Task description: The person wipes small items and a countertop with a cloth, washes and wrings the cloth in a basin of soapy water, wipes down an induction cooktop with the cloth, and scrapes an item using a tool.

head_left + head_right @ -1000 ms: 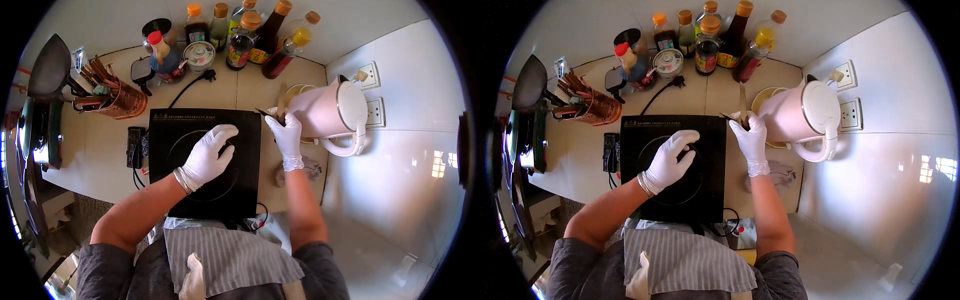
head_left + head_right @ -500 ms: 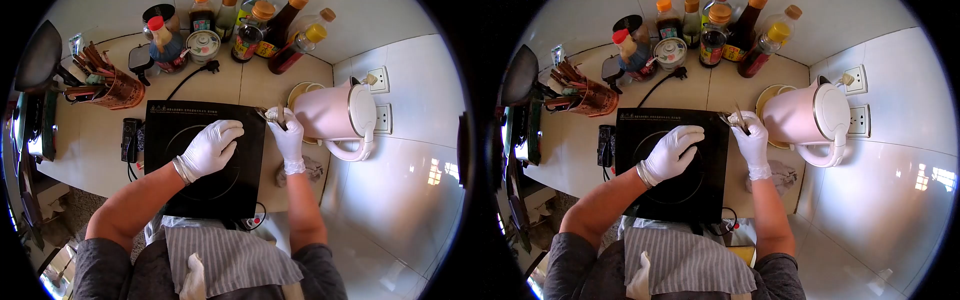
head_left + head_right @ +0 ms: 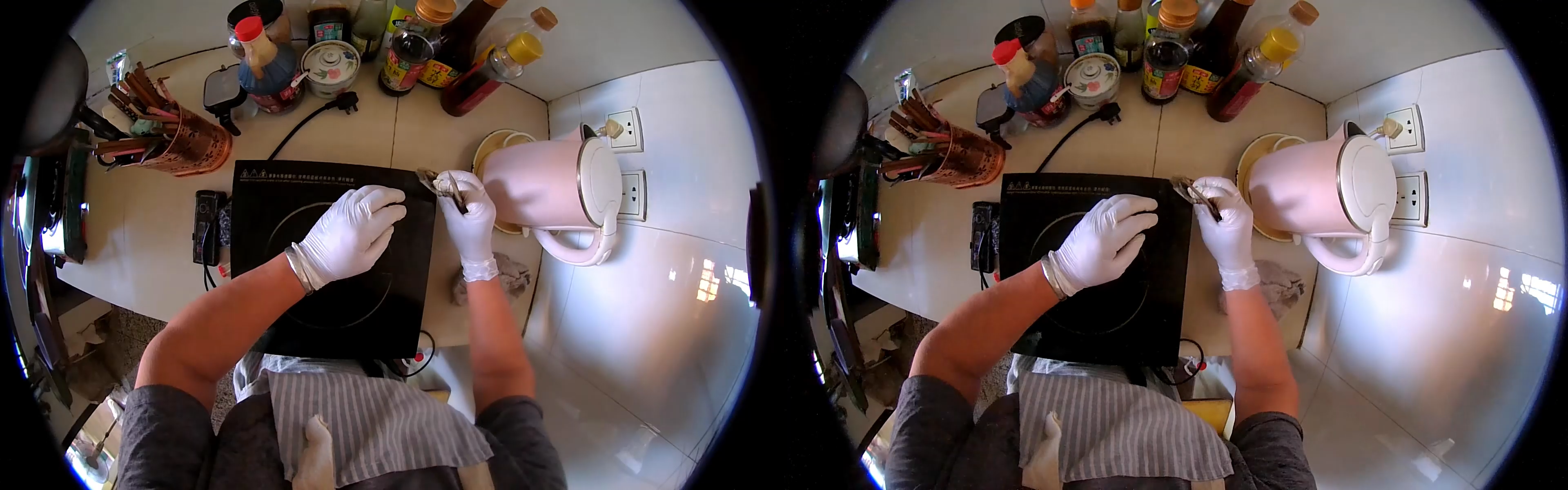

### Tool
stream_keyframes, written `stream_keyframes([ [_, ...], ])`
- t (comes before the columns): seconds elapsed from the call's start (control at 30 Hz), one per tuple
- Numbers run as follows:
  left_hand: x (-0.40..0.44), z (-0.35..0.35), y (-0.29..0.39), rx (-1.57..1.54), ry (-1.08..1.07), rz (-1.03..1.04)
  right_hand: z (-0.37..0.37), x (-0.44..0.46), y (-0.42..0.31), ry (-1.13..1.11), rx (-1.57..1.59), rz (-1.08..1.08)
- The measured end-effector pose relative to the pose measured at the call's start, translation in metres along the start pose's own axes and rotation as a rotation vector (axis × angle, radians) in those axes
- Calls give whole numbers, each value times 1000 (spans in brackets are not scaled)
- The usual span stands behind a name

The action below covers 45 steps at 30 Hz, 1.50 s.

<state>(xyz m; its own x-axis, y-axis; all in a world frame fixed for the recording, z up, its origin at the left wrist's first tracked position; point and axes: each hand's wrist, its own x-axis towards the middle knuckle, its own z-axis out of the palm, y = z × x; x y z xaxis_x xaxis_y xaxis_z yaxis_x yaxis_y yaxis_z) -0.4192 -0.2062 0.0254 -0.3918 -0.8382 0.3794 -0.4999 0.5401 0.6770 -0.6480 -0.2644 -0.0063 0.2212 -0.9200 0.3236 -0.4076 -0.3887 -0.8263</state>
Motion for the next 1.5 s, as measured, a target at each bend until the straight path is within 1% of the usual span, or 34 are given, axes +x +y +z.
stream_keyframes([
  [0.13, 19, -8, 3, 90, -6, -11, -7, 5, -7, -63, -47, -17],
  [0.2, 34, -9, 0, 277, -41, -5, -10, 7, -9, -107, -124, -93],
  [0.23, 36, -6, -7, 320, -87, 9, -11, 7, -10, -109, -126, -92],
  [0.27, 38, -2, -14, 319, -86, 8, -12, 7, -10, -112, -169, -116],
  [0.33, 39, 3, -22, 382, -163, 137, -12, 6, -9, -115, -211, -141],
  [0.4, 39, 4, -25, 380, -190, 140, -13, 3, -6, -96, -233, -211],
  [0.5, 41, 2, -23, 412, -202, 162, -10, -2, -7, -80, -309, -248],
  [0.6, 43, 2, -23, 379, -200, 153, -7, -9, -11, -61, -377, -254],
  [0.67, 45, 2, -24, 366, -208, 146, -5, -14, -12, -69, -359, -229],
  [0.73, 44, 1, -25, 360, -200, 152, 3, -24, -8, -2, -195, -115],
  [0.77, 44, 1, -26, 352, -191, 153, 4, -31, -6, -36, -112, -29],
  [0.87, 45, 2, -26, 366, -191, 168, 9, -40, -12, 11, -130, 8],
  [1.0, 47, 4, -27, 345, -201, 174, 12, -48, -6, 14, -125, 48],
  [1.1, 50, 5, -24, 345, -224, 174, 9, -46, -10, -5, -46, 119],
  [1.17, 51, 6, -21, 323, -199, 142, 1, -35, -25, -75, -247, 46],
  [1.3, 53, 7, -22, 375, -229, 143, -2, -29, -29, -116, -341, -27],
  [1.37, 55, 5, -20, 403, -255, 155, -6, -27, -42, -221, -551, -37],
  [1.5, 53, 3, -20, 401, -263, 178, -6, -33, -52, -237, -560, 12],
])
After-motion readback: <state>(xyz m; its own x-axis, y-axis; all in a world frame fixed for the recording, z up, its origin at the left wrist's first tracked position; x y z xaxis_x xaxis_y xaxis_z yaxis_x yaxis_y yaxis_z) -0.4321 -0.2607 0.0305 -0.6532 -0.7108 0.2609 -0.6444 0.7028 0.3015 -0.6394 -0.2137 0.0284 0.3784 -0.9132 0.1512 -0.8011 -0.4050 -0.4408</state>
